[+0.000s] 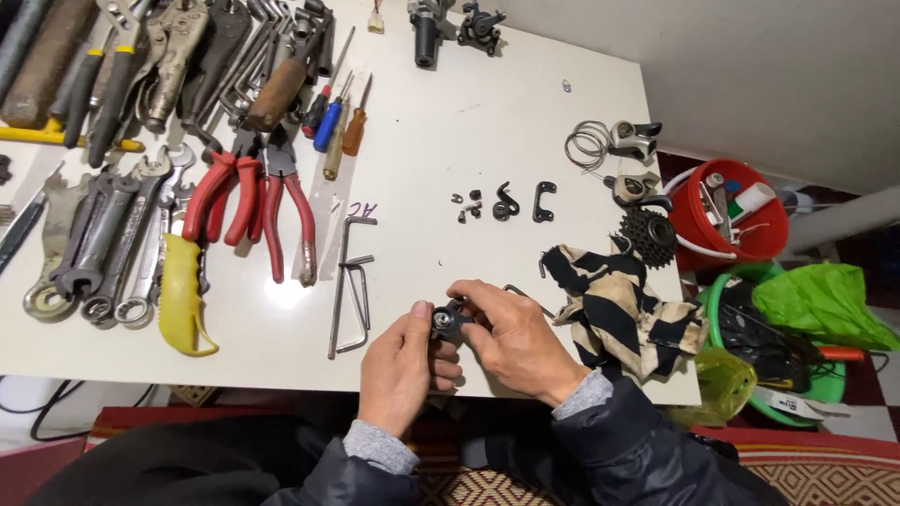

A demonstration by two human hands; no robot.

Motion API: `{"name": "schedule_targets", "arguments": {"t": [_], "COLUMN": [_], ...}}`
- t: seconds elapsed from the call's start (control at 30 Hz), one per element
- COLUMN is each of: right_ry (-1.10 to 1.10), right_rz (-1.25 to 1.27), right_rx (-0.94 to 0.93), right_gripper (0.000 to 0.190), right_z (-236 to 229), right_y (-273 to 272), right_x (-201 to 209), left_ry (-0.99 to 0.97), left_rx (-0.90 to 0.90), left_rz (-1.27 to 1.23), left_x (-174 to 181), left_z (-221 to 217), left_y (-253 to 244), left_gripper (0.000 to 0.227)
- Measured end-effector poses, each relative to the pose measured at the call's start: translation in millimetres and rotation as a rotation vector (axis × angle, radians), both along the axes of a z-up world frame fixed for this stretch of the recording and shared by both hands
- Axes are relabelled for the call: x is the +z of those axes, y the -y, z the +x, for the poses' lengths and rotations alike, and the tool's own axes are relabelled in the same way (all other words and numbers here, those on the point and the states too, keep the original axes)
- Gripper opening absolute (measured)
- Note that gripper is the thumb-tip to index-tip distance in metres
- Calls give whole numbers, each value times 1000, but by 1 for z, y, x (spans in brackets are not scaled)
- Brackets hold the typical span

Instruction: Assembling a bicycle derailleur by joining mechanical pieces, inserting pins, and checking the mechanism's movement.

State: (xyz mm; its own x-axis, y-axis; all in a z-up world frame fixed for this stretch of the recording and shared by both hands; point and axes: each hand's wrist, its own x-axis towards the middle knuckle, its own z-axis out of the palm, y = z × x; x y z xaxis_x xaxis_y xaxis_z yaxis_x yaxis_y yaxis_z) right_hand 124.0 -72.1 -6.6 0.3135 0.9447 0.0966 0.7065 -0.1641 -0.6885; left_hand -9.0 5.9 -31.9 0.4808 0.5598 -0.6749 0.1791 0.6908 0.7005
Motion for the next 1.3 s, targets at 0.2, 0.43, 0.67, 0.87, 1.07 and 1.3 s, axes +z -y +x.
{"name": "schedule_targets", "arguments": {"t": [0.2, 0.43, 0.67, 0.87, 1.07, 1.3], "right_ry": [73, 305, 362, 448, 365, 386], "right_rz": [9, -34, -333, -144, -189, -230], "right_rx": [58, 90, -300, -272, -220, -187], "right_gripper": [44, 39, 36, 28, 30, 44], "right_z": [-3, 57, 109, 114, 114, 113], "right_y": [2, 21, 37, 31, -3, -35], "right_x": [7, 39, 42, 25, 16, -12], "left_ry": [18, -3, -444, -234, -73, -131], "left_rx": [10, -19, -524, -477, -466, -449], "left_rz": [-5, -26, 678, 1338, 1482, 1253], "left_x": [-1, 8, 46, 85, 98, 91], "left_z": [-1, -3, -28, -46, -31, -38], "left_y": [-1, -4, -21, -51, -61, -72], "left_gripper": [49, 55, 73, 42, 29, 33]}}
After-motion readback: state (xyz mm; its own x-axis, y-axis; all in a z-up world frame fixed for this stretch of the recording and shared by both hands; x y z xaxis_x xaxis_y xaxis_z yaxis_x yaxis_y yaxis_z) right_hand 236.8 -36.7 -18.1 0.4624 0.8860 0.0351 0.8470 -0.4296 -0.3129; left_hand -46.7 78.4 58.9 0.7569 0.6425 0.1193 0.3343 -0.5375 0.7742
